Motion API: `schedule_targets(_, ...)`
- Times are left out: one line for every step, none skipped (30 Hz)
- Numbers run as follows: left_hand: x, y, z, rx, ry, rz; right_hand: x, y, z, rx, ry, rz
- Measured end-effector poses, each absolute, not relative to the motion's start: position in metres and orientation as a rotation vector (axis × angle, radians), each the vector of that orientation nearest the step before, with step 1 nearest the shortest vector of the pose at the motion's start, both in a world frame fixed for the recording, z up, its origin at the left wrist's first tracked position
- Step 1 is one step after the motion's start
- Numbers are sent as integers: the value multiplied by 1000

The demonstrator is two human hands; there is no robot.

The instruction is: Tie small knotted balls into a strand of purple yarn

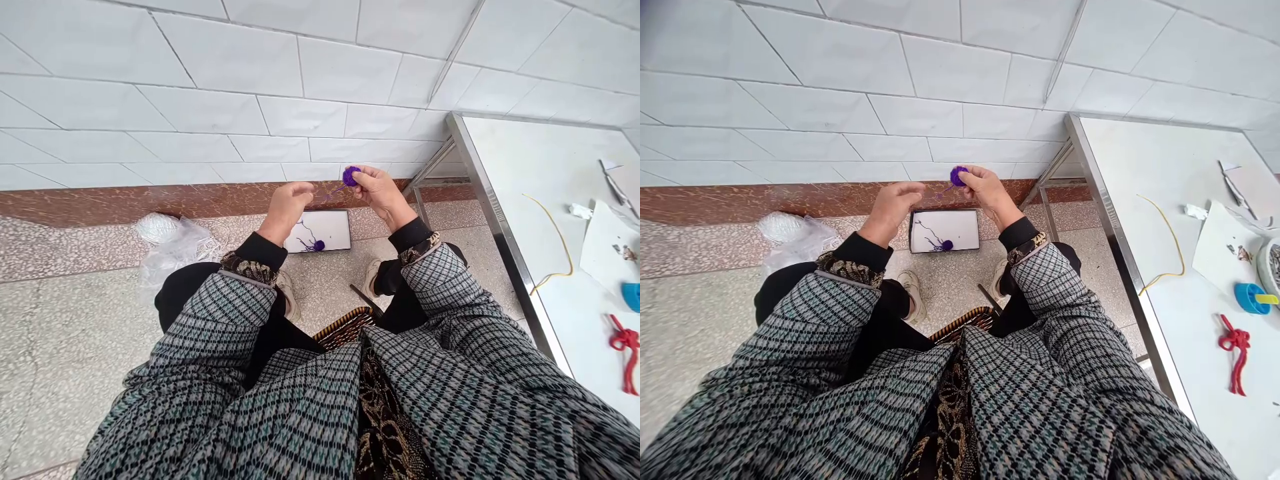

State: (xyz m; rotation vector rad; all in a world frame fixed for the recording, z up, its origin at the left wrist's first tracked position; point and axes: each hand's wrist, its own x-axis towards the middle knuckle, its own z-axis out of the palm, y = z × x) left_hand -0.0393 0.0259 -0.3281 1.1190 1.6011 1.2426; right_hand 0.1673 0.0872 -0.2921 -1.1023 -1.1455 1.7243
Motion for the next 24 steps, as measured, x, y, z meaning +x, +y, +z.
schedule_targets(-40,28,-331,1136,1626,1223,167,86,-292,-1067,-1114,1774)
schedule_targets(-38,28,-332,1165,1585,1223,165,85,-293,-1044,-1095,1809)
schedule_targets(-35,28,-333,1193,1483,1230,164,84,-294,-1032,-1084,1840)
schedule_targets(-30,27,-333,1206,1342,1232,162,82,-295,-1028,-1079,1866)
schedule_targets(-25,25,-333,1200,1196,1220,159,81,-296,-1028,-1078,1885)
schedule_targets(-20,23,-332,1178,1074,1196,157,80,-297,-1029,-1079,1896)
schedule_targets(-15,21,-332,1152,996,1171,156,79,-298,-1029,-1081,1900)
schedule_targets(-11,20,-331,1135,965,1152,154,78,-299,-1027,-1081,1901)
schedule_targets(-8,19,-331,1133,979,1143,153,77,-300,-1023,-1081,1902)
schedule_targets(-8,19,-331,1143,1028,1144,153,76,-300,-1020,-1079,1908)
schedule_targets(-8,20,-331,1162,1097,1153,152,75,-300,-1019,-1074,1920)
schedule_targets(-9,21,-331,1187,1166,1164,151,74,-300,-1017,-1069,1939)
schedule_targets(-12,22,-331,1215,1224,1175,151,73,-299,-1016,-1064,1957)
schedule_targets(-14,23,-331,1246,1262,1182,151,72,-298,-1016,-1060,1976)
schedule_targets(-17,24,-330,1282,1282,1182,150,70,-296,-1017,-1060,1994)
schedule_targets(-20,25,-329,1322,1293,1176,150,69,-295,-1020,-1063,2012)
schedule_targets(-22,25,-328,1365,1305,1165,150,69,-294,-1027,-1072,2033)
schedule_targets(-24,24,-326,1408,1322,1151,151,68,-294,-1042,-1086,2049)
schedule_targets(-26,24,-324,1448,1344,1133,151,68,-294,-1065,-1109,2051)
schedule_targets(-27,22,-323,1484,1363,1113,152,69,-294,-1093,-1146,2030)
schedule_targets(-28,21,-322,1513,1376,1093,153,70,-296,-1118,-1199,1985)
schedule_targets(-29,19,-321,1535,1381,1074,154,71,-297,-1135,-1274,1933)
schedule_targets(-29,18,-320,1550,1378,1051,155,72,-299,-1142,-1364,1883)
schedule_targets(-29,16,-320,1558,1369,1023,155,73,-300,-1138,-1457,1848)
